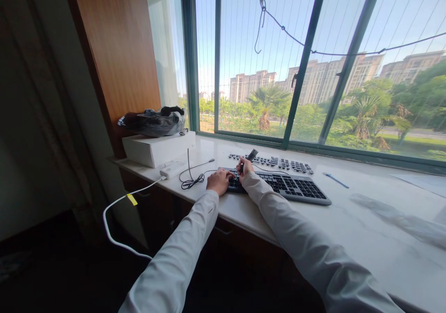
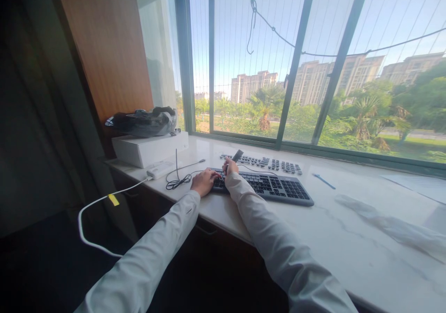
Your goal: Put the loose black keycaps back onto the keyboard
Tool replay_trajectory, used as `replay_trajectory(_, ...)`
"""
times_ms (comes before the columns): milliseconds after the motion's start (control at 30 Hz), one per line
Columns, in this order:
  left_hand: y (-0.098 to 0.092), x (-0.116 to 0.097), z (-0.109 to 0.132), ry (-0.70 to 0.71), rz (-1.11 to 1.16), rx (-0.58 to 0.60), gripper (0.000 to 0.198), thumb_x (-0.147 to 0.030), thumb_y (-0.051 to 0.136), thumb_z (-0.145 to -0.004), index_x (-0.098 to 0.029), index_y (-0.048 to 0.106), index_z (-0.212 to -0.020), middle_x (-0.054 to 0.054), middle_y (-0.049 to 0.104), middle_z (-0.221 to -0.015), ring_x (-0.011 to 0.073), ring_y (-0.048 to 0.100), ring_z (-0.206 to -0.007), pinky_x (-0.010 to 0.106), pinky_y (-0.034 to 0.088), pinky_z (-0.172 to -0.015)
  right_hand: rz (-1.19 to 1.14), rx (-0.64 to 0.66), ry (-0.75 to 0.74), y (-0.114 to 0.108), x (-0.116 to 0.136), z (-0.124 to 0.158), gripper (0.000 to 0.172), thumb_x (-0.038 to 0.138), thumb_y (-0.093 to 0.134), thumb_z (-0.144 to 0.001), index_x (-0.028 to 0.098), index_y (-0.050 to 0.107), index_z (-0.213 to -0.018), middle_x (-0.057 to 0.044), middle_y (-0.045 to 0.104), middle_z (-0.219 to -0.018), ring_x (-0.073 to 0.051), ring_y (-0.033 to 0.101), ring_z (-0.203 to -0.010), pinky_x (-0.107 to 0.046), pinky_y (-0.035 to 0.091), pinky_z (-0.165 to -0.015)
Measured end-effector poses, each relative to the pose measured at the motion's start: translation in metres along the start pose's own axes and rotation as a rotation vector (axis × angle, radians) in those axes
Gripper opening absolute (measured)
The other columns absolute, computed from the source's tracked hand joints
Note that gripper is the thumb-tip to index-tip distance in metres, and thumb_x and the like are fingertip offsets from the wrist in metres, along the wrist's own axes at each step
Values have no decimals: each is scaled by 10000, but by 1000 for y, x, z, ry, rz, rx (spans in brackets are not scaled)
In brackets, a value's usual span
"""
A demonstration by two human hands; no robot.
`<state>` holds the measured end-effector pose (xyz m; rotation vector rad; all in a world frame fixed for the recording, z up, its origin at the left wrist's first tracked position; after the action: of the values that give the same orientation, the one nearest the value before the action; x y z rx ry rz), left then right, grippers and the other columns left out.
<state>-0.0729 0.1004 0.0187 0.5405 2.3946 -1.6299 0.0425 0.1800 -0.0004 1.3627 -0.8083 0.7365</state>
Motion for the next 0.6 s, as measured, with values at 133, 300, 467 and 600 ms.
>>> replay_trajectory(133, 0, 0, 1, -7, -5, 13, 312, -423, 422, -935, -397, 677, -1112, -10, 635, -1156, 195, 608, -995, 301, 443, -839, -11, -9, -2, -2, 0, -1, 330, 340, 586, -807, 215, 353, -610, 74, 312, -424, -62, 286, -338, -216, 173, -313)
replay_trajectory(300, -1, -1, 2, -13, 0, 28, 321, -414, 417, -937, -392, 670, -1133, -4, 630, -1173, 188, 605, -1003, 289, 442, -847, 10, -17, -43, -3, 1, -1, 333, 362, 592, -802, 218, 359, -613, 74, 321, -424, -59, 288, -344, -215, 170, -317)
replay_trajectory(467, -1, -1, 1, -11, 5, 9, 312, -399, 425, -932, -395, 679, -1114, -4, 641, -1138, 193, 608, -991, 294, 446, -838, 21, -15, -66, -2, 3, -1, 383, 416, 612, -788, 220, 342, -600, 72, 324, -402, -62, 293, -345, -220, 160, -319)
replay_trajectory(600, -1, -1, 1, -5, 8, 8, 307, -397, 426, -931, -403, 680, -1105, -15, 638, -1145, 189, 608, -988, 293, 446, -838, 27, -18, -5, -3, 0, -2, 362, 391, 584, -815, 216, 350, -601, 70, 324, -397, -59, 278, -339, -218, 154, -320)
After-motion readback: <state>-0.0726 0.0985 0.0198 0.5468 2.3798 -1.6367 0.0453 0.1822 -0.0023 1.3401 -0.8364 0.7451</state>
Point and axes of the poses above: each hand's wrist, its own z-axis away from the middle knuckle, its own y-axis out of the palm, x = y × z, the point moved 9 cm from there along -z, towards the middle knuckle
